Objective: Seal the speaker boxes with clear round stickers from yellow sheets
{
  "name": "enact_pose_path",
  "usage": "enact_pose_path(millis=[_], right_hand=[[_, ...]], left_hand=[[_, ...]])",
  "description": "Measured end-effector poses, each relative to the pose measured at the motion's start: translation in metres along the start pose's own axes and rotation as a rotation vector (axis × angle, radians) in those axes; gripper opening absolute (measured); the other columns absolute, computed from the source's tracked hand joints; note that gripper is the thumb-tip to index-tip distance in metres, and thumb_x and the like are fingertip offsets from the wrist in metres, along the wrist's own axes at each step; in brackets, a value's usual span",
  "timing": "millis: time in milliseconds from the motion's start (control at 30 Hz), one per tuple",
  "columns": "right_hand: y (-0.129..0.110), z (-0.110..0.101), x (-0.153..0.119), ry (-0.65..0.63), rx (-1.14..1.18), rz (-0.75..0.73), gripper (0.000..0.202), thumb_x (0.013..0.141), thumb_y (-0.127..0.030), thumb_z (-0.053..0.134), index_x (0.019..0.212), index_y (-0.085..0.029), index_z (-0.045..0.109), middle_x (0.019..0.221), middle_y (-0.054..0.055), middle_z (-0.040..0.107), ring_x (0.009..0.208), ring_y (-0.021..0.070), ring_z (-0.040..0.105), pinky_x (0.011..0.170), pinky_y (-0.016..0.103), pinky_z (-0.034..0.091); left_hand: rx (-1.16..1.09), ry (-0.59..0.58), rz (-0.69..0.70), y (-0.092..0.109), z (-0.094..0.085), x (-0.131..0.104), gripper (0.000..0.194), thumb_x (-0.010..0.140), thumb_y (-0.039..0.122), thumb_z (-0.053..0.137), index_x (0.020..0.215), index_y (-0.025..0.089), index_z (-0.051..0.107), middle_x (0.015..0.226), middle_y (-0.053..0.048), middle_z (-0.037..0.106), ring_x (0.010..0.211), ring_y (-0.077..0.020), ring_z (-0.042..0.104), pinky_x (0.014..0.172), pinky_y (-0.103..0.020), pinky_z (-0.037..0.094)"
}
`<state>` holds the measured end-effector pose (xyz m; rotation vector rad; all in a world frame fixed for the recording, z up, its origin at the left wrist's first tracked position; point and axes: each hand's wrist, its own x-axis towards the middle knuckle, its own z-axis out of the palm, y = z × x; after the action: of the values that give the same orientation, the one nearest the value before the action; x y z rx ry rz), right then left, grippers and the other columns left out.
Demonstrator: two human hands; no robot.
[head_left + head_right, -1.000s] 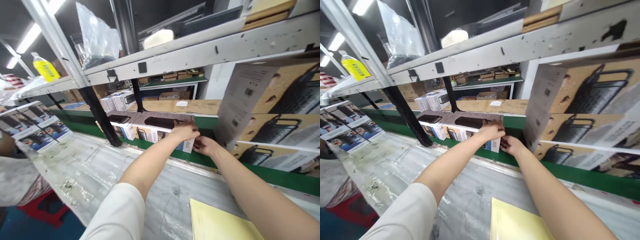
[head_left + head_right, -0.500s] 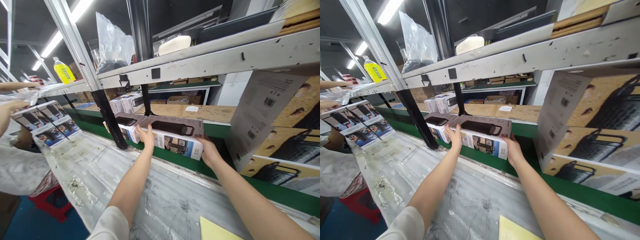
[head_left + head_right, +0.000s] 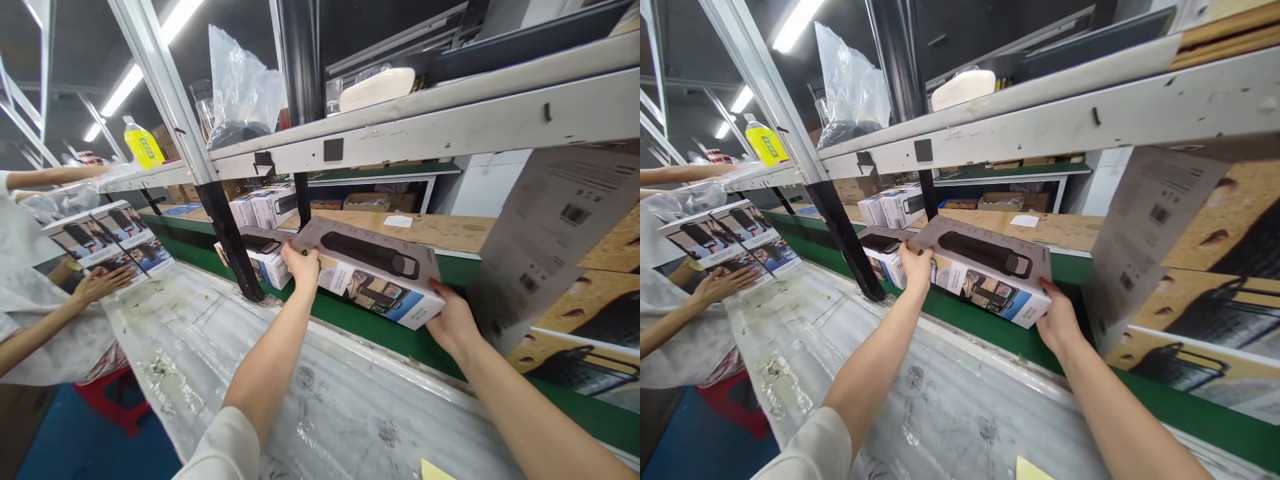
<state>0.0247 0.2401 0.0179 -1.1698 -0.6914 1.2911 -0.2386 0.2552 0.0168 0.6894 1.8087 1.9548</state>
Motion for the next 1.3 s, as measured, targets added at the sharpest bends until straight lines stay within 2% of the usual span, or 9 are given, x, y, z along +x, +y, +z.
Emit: enact_pose_path(millis=[133, 300, 467, 600, 700, 800, 967, 1133, 1300], right_hand=[[0.001, 0.036, -0.006, -0.065, 0.148, -0.037, 0.015, 0.082, -0.022, 0.059, 0.096, -0.022, 0.063, 0.088, 0.002, 0.076, 0.084, 0.0234, 0.076, 0.077, 0.038, 0.066], [-0.008, 0.136, -0.01, -0.29, -0.072, -0.114, 0.034, 0.093, -0.043, 0.048, 0.118, -0.024, 0.062, 0.122, 0.005, 0.074, 0.113, 0.0249, 0.07, 0.098, 0.045, 0.059], [-0.006, 0.187, -0.019, -0.591, -0.794, 0.012, 0.044, 0.093, -0.054, 0.053, 0.12, -0.023, 0.07, 0.127, 0.013, 0.073, 0.133, 0.0365, 0.057, 0.109, 0.068, 0.042], [0.014, 0.139, -0.055, -0.739, -0.987, 0.022, 0.022, 0.083, -0.028, 0.069, 0.099, -0.016, 0.079, 0.113, 0.016, 0.077, 0.124, 0.0398, 0.064, 0.11, 0.061, 0.043], [0.017, 0.066, -0.091, -0.731, -1.209, -0.1, 0.026, 0.083, -0.02, 0.07, 0.106, -0.016, 0.081, 0.132, 0.018, 0.07, 0.137, 0.0442, 0.053, 0.118, 0.068, 0.027], [-0.002, -0.02, -0.141, -0.661, -1.517, -0.311, 0.036, 0.094, -0.028, 0.065, 0.128, -0.019, 0.073, 0.154, 0.018, 0.053, 0.15, 0.0407, 0.037, 0.122, 0.071, 0.016], [-0.042, -0.126, -0.262, -0.429, -1.743, -0.345, 0.038, 0.103, -0.043, 0.058, 0.132, -0.021, 0.07, 0.154, 0.017, 0.053, 0.152, 0.0361, 0.035, 0.124, 0.067, 0.02], [-0.031, -0.169, -0.329, -0.196, -1.709, -0.277, 0.055, 0.099, -0.06, 0.057, 0.134, -0.019, 0.067, 0.152, 0.02, 0.055, 0.151, 0.0379, 0.036, 0.122, 0.071, 0.018], [0.004, -0.164, -0.325, -0.141, -1.556, -0.407, 0.053, 0.102, -0.06, 0.052, 0.139, -0.023, 0.062, 0.155, 0.015, 0.053, 0.154, 0.0335, 0.031, 0.126, 0.067, 0.01]], left_hand=[[0.05, -0.003, 0.107, 0.043, -0.008, 0.042, 0.065, 0.073, 0.012, 0.077, 0.133, 0.016, 0.051, 0.14, -0.017, 0.052, 0.142, -0.0298, 0.047, 0.121, -0.04, 0.034], [0.095, 0.048, 0.224, 0.091, -0.02, 0.089, 0.085, 0.081, 0.011, 0.069, 0.154, 0.012, 0.027, 0.166, -0.024, 0.02, 0.159, -0.0288, 0.018, 0.129, -0.043, 0.019], [0.305, -0.162, 0.503, 0.089, -0.024, 0.031, 0.086, 0.086, 0.024, 0.064, 0.16, 0.018, 0.021, 0.174, -0.018, -0.004, 0.16, -0.0346, -0.012, 0.126, -0.064, 0.001], [0.35, -0.422, 0.585, 0.021, -0.04, -0.049, 0.07, 0.097, 0.029, 0.051, 0.161, 0.017, 0.026, 0.174, -0.016, 0.007, 0.162, -0.0296, -0.004, 0.129, -0.055, 0.012], [0.514, -0.749, 0.484, -0.034, -0.046, -0.092, 0.061, 0.101, 0.029, 0.043, 0.16, 0.017, 0.033, 0.17, -0.017, 0.027, 0.16, -0.0266, 0.018, 0.127, -0.049, 0.027], [0.619, -1.071, 0.44, -0.06, -0.047, -0.112, 0.049, 0.095, 0.024, 0.052, 0.144, 0.02, 0.058, 0.154, -0.018, 0.053, 0.148, -0.0332, 0.044, 0.122, -0.061, 0.03], [0.632, -1.056, 0.661, -0.087, -0.032, -0.102, 0.043, 0.096, 0.032, 0.045, 0.126, 0.015, 0.071, 0.148, -0.023, 0.057, 0.143, -0.0395, 0.048, 0.115, -0.067, 0.035], [0.437, -1.004, 0.861, -0.101, -0.013, -0.097, 0.06, 0.097, 0.049, 0.033, 0.12, 0.011, 0.073, 0.142, -0.024, 0.062, 0.141, -0.0436, 0.051, 0.118, -0.072, 0.03], [0.108, -1.258, 1.021, -0.062, -0.045, -0.167, 0.043, 0.093, 0.046, 0.054, 0.131, 0.035, 0.07, 0.148, -0.001, 0.062, 0.137, -0.0295, 0.058, 0.117, -0.049, 0.046]])
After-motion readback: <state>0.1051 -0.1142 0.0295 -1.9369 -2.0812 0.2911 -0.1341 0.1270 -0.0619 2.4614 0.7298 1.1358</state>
